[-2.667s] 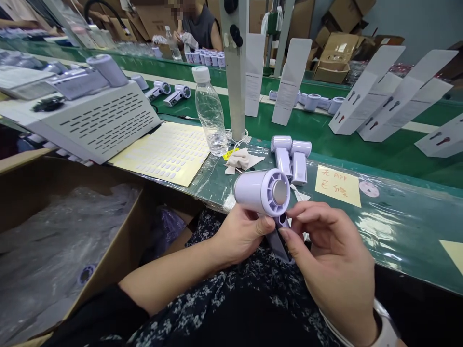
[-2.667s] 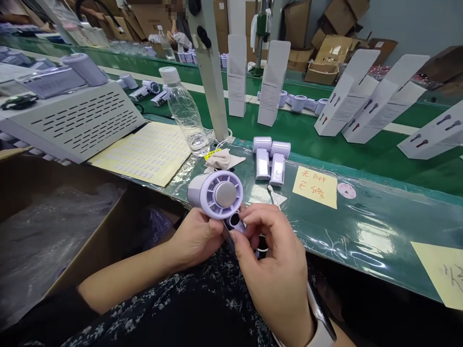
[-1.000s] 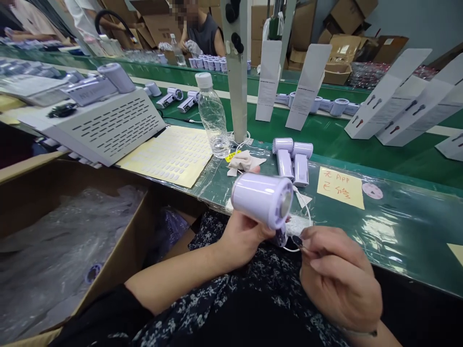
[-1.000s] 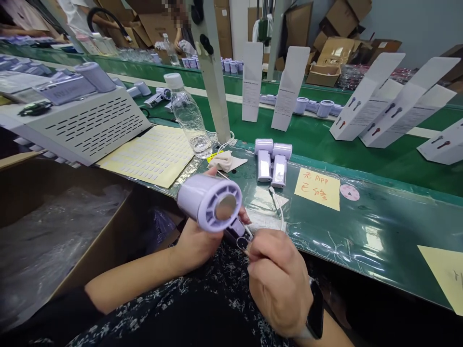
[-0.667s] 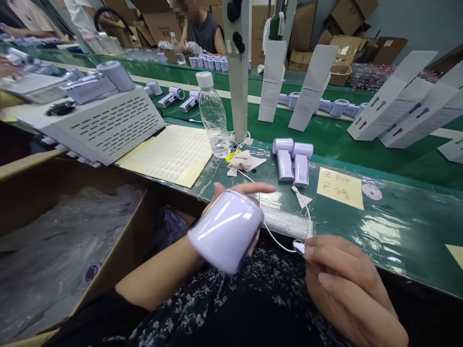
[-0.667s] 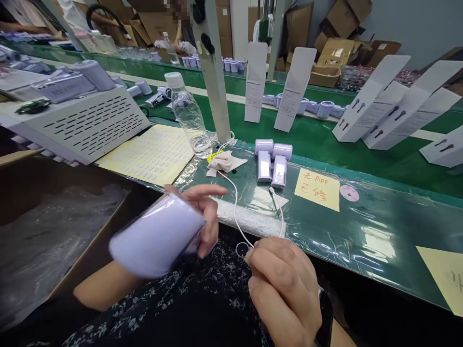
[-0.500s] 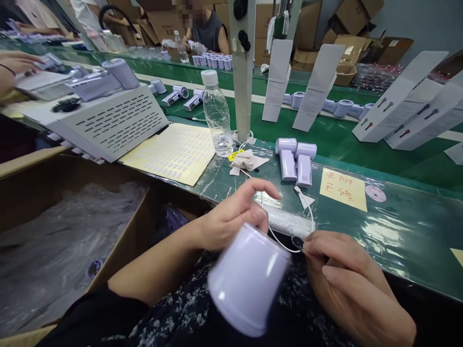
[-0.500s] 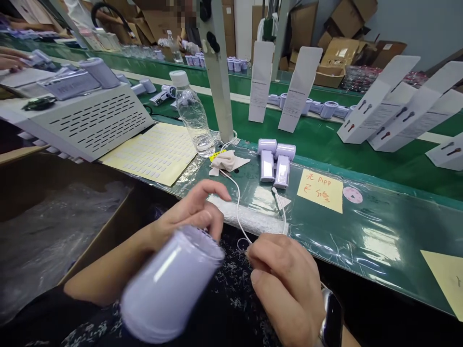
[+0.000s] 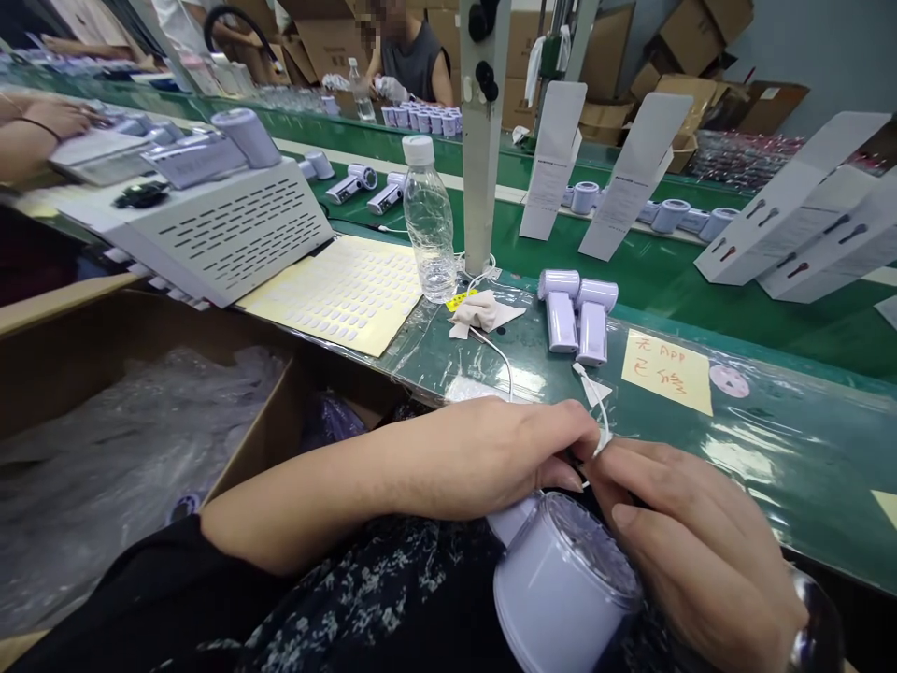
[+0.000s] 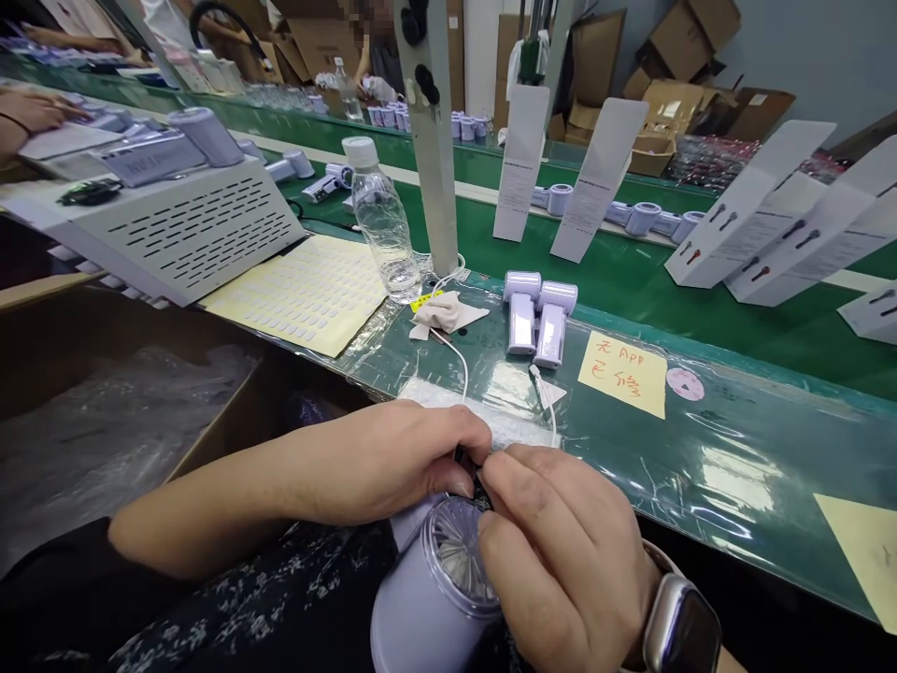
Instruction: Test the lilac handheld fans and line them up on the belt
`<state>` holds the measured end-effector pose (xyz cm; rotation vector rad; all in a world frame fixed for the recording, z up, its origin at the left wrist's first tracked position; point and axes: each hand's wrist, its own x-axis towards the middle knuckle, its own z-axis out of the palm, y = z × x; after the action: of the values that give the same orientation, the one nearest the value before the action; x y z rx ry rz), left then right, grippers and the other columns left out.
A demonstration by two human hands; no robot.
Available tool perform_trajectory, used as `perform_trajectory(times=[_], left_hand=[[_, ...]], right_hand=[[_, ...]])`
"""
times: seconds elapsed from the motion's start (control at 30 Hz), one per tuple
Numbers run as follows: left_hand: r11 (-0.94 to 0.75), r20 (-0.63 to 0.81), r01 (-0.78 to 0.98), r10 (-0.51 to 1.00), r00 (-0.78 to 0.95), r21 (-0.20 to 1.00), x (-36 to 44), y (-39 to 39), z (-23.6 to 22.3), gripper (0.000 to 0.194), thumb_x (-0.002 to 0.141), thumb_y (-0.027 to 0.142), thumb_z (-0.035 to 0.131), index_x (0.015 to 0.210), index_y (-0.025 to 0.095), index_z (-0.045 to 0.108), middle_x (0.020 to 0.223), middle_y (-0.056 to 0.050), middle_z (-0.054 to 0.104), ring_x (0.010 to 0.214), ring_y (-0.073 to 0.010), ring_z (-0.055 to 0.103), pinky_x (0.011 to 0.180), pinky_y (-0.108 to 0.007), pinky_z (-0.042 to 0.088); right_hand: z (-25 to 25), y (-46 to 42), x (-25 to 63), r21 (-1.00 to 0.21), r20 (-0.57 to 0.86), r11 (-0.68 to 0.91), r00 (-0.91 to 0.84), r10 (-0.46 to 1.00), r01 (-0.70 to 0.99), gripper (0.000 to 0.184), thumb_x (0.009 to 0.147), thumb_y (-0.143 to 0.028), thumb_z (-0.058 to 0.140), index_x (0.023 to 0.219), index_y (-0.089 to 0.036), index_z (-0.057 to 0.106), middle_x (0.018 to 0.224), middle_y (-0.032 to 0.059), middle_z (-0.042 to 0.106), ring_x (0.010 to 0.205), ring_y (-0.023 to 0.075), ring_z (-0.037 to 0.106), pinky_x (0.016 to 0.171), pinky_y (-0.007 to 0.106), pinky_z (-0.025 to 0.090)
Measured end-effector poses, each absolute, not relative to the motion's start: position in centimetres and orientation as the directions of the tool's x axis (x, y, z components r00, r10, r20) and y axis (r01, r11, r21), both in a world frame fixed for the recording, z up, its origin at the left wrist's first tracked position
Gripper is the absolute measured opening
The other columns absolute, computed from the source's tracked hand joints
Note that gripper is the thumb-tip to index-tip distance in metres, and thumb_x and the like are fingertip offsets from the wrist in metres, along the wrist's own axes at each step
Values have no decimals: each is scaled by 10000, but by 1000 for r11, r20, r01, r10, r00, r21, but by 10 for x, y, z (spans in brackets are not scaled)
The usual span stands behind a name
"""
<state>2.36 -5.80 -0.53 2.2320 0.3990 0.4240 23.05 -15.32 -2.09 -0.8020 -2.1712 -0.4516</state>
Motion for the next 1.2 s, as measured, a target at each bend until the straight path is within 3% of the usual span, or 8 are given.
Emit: perform_trajectory(times=[0.47, 0.63, 0.73, 0.8, 0.9, 1.0, 1.1, 1.2], left_hand=[[-533, 27, 216, 412, 911, 818, 18, -57, -5, 98, 990, 250, 549, 933, 239, 470, 776, 27, 612, 642, -145, 542, 605, -251, 369], [-35, -9, 39, 613, 790, 999, 14, -50, -32, 270, 980, 422, 570, 860, 214, 446, 971, -44, 706, 627, -98, 567, 593, -230, 442], [325, -144, -168, 748, 647, 931, 10, -43, -62, 382, 876, 528, 664, 794, 197, 491, 686, 1, 632, 483, -99, 528, 472, -221, 415], [424, -193, -211, 728, 657, 881, 7, -43, -73, 387, 857, 550, 661, 815, 187, 532, 607, 22, 581, 402, -103, 501, 421, -230, 403], [310, -46, -232, 682, 729, 922, 5, -52, -67, 325, 918, 485, 648, 1059, 214, 536, 690, 16, 634, 479, -119, 583, 478, -228, 463], [-129, 188, -138, 583, 790, 982, 8, -62, -43, 206, 963, 345, 624, 1107, 227, 537, 797, -10, 659, 665, -133, 640, 637, -247, 537], [-534, 326, -31, 468, 821, 845, 14, -65, -25, 80, 988, 258, 555, 1008, 202, 609, 890, -62, 689, 803, -166, 642, 779, -285, 545], [-640, 396, -65, 391, 831, 766, 18, -62, -23, 171, 1025, 242, 470, 1017, 189, 633, 897, -88, 705, 822, -182, 646, 797, -291, 540]], right_hand=[[-28, -145, 221, -48, 706, 750, -509, 493, 659, 244, 956, -59, 470, 828, -198, 624, 841, 121, 729, 717, 216, 702, 580, 341, 606], [-42, -148, 224, -135, 756, 757, -428, 496, 639, 225, 950, -45, 461, 882, -188, 620, 837, 120, 697, 708, 217, 651, 552, 352, 576], [-53, -153, 224, -193, 778, 733, -353, 519, 652, 191, 918, -27, 527, 963, -180, 632, 896, 132, 695, 777, 241, 665, 602, 389, 580], [-55, -155, 222, -234, 784, 724, -315, 535, 649, 223, 908, -23, 549, 1012, -202, 633, 923, 114, 698, 793, 237, 669, 618, 393, 581], [-49, -153, 220, -271, 788, 733, -293, 541, 623, 235, 916, -33, 535, 1003, -230, 630, 897, 83, 710, 747, 213, 667, 579, 352, 576], [-38, -151, 219, -312, 746, 729, -318, 585, 609, 197, 916, -61, 552, 938, -242, 627, 823, 62, 710, 683, 198, 670, 531, 312, 579], [-35, -153, 217, -325, 750, 703, -281, 599, 632, 200, 882, -51, 606, 919, -246, 627, 810, 62, 721, 694, 224, 690, 568, 363, 615], [-37, -158, 215, -401, 733, 652, -201, 650, 644, 234, 869, -44, 635, 939, -268, 638, 840, 66, 739, 723, 252, 705, 591, 409, 628]])
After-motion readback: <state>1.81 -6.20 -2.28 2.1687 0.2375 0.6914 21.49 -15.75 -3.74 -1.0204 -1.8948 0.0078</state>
